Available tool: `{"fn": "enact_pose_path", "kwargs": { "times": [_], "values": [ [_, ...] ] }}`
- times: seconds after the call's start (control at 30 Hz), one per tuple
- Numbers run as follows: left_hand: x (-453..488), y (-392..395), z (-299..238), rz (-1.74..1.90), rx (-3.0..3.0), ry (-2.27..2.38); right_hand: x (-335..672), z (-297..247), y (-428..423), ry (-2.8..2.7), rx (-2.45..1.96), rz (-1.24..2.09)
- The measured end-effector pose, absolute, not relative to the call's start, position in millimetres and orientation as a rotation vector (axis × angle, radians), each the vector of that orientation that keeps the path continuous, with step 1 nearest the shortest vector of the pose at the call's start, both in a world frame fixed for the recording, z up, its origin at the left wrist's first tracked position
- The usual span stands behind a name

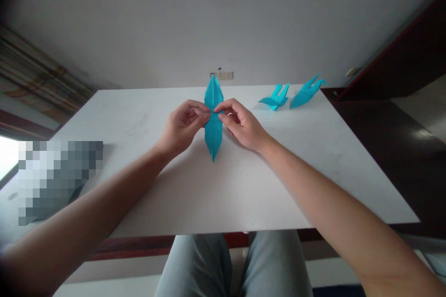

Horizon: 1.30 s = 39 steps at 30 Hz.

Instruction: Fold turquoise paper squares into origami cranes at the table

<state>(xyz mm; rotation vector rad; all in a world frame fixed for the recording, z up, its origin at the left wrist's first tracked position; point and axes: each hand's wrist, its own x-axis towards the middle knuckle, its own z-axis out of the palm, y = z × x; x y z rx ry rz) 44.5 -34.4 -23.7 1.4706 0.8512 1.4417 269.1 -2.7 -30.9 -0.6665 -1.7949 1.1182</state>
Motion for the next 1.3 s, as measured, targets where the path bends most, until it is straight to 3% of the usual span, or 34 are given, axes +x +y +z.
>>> {"fn": "enact_pose_path", "kwargs": {
  "times": [1.3],
  "values": [
    [35.5, -35.5, -26.5, 1.343, 1.519, 0.941, 278.0, -33.3, 3.2, -1.862, -0.738, 1.089]
  ]
}}
